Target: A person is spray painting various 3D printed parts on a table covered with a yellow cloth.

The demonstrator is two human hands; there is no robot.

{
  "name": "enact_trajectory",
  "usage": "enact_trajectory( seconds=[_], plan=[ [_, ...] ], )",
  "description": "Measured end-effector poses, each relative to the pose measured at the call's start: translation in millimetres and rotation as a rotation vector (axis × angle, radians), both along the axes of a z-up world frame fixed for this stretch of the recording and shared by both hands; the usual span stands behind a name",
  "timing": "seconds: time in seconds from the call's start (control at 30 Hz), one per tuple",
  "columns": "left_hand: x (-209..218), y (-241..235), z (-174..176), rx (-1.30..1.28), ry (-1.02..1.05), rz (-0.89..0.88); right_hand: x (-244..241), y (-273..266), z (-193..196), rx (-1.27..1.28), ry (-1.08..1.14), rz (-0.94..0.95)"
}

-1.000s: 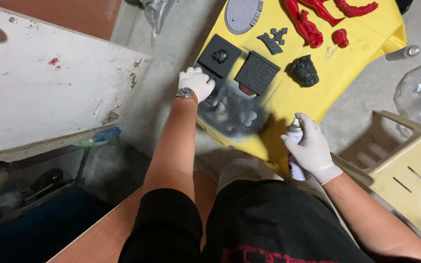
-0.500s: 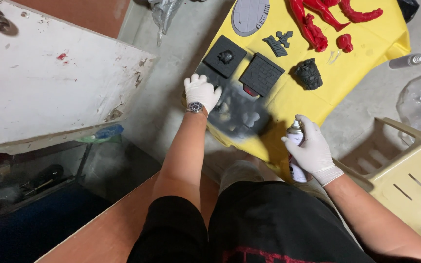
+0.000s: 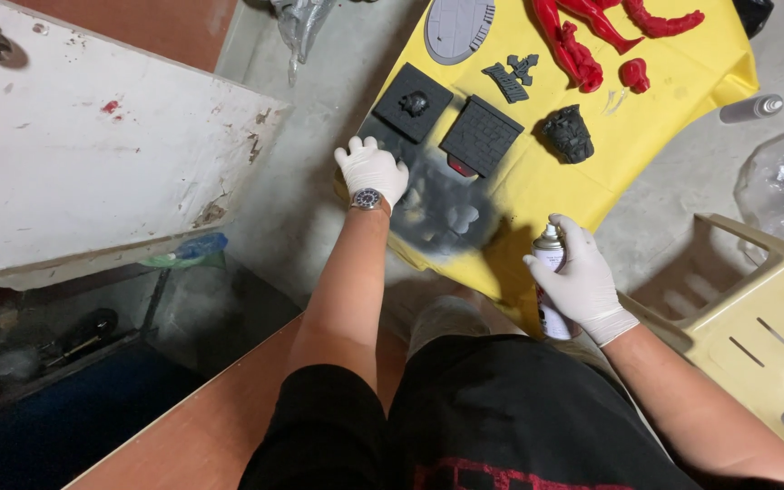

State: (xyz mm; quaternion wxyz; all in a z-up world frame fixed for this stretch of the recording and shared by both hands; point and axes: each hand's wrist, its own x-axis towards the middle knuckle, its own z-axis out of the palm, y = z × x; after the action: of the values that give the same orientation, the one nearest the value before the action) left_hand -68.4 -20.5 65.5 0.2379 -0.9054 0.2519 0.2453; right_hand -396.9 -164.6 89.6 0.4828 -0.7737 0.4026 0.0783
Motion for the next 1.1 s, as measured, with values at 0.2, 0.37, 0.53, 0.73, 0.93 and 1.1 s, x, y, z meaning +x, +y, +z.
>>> enact_trajectory(
  seconds=[0.2, 0.37, 0.53, 0.73, 0.93, 1.1],
  plan=[
    [-3.9, 21.1, 18.1, -0.159, 0.067, 0.073, -1.5, 0.7, -3.2, -0.001, -0.035, -0.024],
    [-9.4, 43.5, -0.7, -0.263, 0.071, 0.179, 0.0, 2.1, -2.8, 0.009, -0.003, -0.003],
    [-6.7, 52.8, -27.7, -0.321, 0.066, 0.292, 3.6, 2.4, -1.3, 0.012, -0.004, 0.012],
    [-7.1, 59.8, -51.4, -0.370, 0.047, 0.384, 1.6, 5.5, -2.6, -0.002, -0.031, 0.011],
    [-12.1, 62.4, -63.4, -0.447, -0.085, 0.458, 6.1, 10.0, -4.1, -0.006, -0.056, 0.034],
    [-15.8, 70.8, -80.3, -0.613, -0.280, 0.477, 32.3, 19.4, 6.6, -0.015, -0.096, 0.116]
  ],
)
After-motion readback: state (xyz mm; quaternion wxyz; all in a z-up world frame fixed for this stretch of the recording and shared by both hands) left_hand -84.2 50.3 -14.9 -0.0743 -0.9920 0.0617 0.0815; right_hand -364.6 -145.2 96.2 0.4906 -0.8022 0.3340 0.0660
